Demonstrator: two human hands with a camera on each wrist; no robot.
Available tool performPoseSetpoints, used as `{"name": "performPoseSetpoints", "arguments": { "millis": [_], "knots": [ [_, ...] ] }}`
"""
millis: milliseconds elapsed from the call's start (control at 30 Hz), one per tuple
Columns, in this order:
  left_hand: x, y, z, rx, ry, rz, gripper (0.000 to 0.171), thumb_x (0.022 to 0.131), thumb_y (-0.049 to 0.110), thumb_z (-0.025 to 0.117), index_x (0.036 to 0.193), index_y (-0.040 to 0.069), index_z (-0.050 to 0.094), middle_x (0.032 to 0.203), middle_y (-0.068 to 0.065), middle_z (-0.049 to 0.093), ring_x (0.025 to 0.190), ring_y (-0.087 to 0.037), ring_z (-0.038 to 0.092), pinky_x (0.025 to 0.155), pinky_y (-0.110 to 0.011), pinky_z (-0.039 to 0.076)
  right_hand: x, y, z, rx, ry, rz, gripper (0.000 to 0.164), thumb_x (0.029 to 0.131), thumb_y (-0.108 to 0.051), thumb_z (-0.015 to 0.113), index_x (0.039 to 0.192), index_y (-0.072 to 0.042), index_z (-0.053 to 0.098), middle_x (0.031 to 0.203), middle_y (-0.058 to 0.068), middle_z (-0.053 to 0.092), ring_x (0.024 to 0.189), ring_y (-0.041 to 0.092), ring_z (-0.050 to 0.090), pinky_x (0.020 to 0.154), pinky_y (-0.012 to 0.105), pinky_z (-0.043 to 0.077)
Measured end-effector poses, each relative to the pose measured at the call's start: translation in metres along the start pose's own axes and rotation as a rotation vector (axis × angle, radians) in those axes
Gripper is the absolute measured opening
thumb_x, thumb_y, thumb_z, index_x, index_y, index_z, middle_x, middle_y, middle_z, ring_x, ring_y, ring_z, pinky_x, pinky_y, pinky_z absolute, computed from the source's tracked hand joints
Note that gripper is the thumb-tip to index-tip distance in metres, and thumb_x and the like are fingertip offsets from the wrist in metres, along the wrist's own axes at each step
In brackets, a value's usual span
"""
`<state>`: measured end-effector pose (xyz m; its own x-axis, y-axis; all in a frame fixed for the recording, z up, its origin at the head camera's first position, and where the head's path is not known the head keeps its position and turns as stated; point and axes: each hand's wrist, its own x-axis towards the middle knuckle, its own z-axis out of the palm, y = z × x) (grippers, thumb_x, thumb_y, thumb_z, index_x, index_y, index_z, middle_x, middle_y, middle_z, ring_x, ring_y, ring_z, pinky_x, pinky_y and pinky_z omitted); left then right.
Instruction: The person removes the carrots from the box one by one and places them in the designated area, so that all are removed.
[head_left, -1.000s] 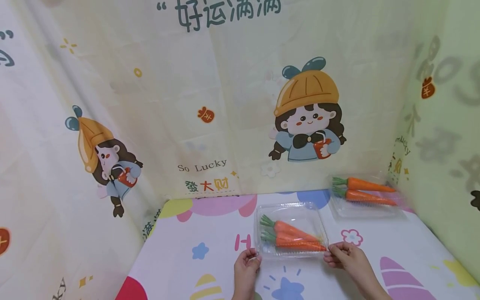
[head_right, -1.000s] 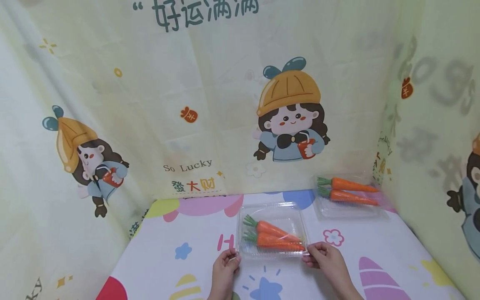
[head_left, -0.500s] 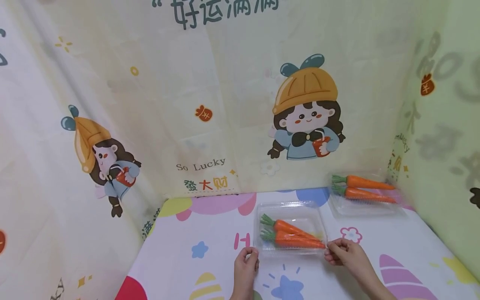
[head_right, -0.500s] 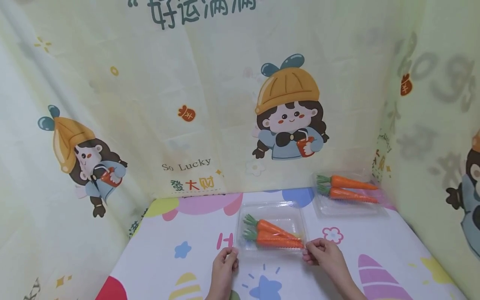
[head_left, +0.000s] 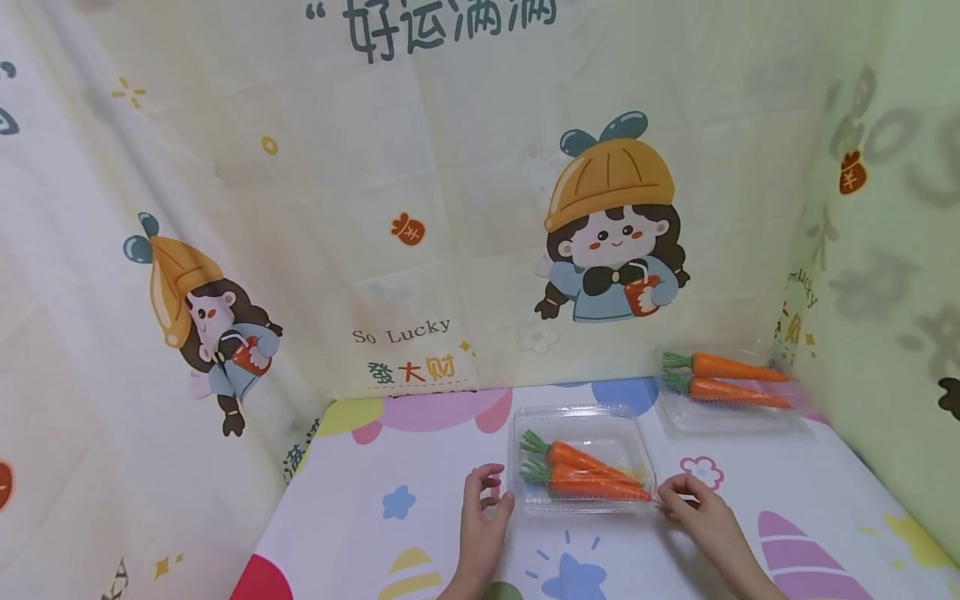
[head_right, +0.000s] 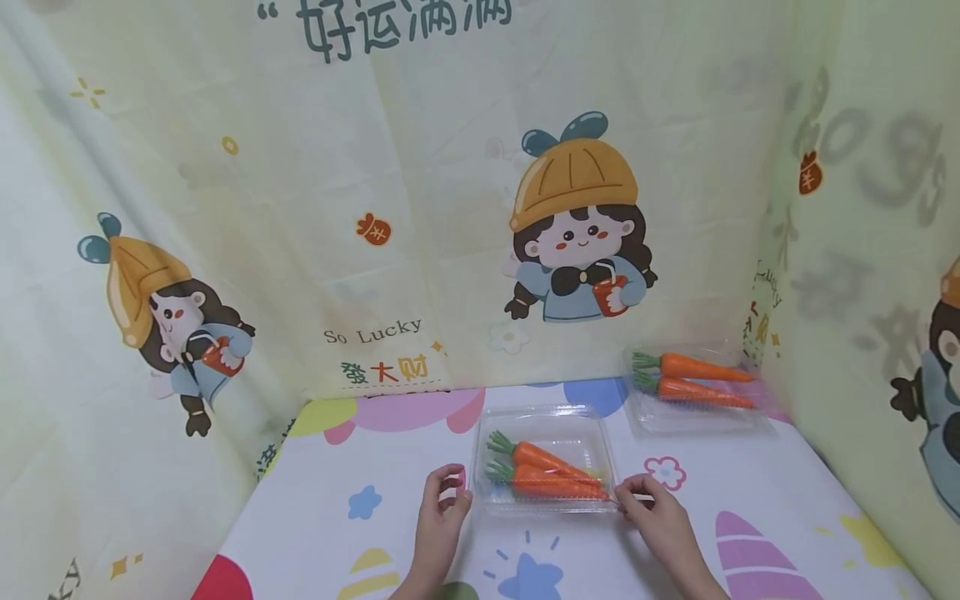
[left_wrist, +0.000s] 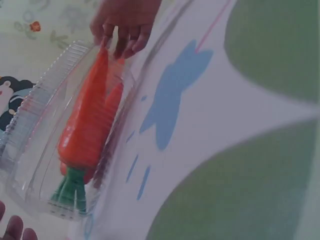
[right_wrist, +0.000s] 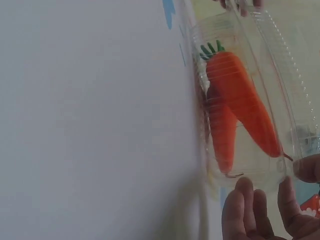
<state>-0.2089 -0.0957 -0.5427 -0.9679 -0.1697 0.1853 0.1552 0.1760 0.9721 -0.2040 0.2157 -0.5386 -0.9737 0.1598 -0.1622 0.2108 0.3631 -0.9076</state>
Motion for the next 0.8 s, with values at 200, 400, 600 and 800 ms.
{"name": "performPoseSetpoints", "arguments": {
  "millis": [200, 400, 600, 800],
  "knots": [
    [0.008, 0.003, -0.005, 0.076, -0.123, 0.141, 0.036, 0.094, 0.000, 0.066, 0.125, 0.017, 0.065, 0.142, 0.000, 0.057, 0.132, -0.020, 0.051, 0.106, -0.042, 0.046, 0.007, 0.005, 0.002, 0.066, -0.033, -0.010, 0.035, 0.104, -0.021, 0.059, 0.126, 0.006, 0.054, 0.108, 0.007, 0.065, 0.088, 0.002, 0.058, 0.078, 0.019, 0.054],
    [0.015, 0.004, -0.008, 0.079, -0.234, 0.119, 0.041, 0.098, 0.005, 0.064, 0.136, 0.019, 0.058, 0.152, -0.004, 0.052, 0.145, -0.023, 0.044, 0.119, -0.052, 0.038, 0.010, 0.012, 0.006, 0.270, -0.059, -0.041, 0.030, 0.106, -0.017, 0.052, 0.124, 0.007, 0.051, 0.111, 0.001, 0.060, 0.093, -0.007, 0.056, 0.082, 0.013, 0.052],
    [0.022, 0.005, -0.008, 0.093, -0.276, 0.166, 0.041, 0.099, 0.004, 0.059, 0.139, 0.012, 0.055, 0.157, -0.005, 0.048, 0.149, -0.024, 0.040, 0.121, -0.050, 0.035, 0.013, 0.017, 0.008, 0.513, -0.110, -0.037, 0.017, 0.110, -0.020, 0.044, 0.116, -0.006, 0.052, 0.103, -0.018, 0.061, 0.096, -0.009, 0.058, 0.082, 0.014, 0.052],
    [0.034, 0.006, -0.005, 0.082, -0.301, 0.234, 0.040, 0.107, 0.013, 0.047, 0.146, 0.018, 0.050, 0.160, -0.008, 0.045, 0.150, -0.025, 0.039, 0.123, -0.044, 0.034, 0.019, 0.015, 0.012, 0.550, -0.130, -0.058, 0.031, 0.110, -0.018, 0.042, 0.133, 0.004, 0.040, 0.103, -0.021, 0.065, 0.096, -0.007, 0.064, 0.084, 0.013, 0.053]
  ]
}}
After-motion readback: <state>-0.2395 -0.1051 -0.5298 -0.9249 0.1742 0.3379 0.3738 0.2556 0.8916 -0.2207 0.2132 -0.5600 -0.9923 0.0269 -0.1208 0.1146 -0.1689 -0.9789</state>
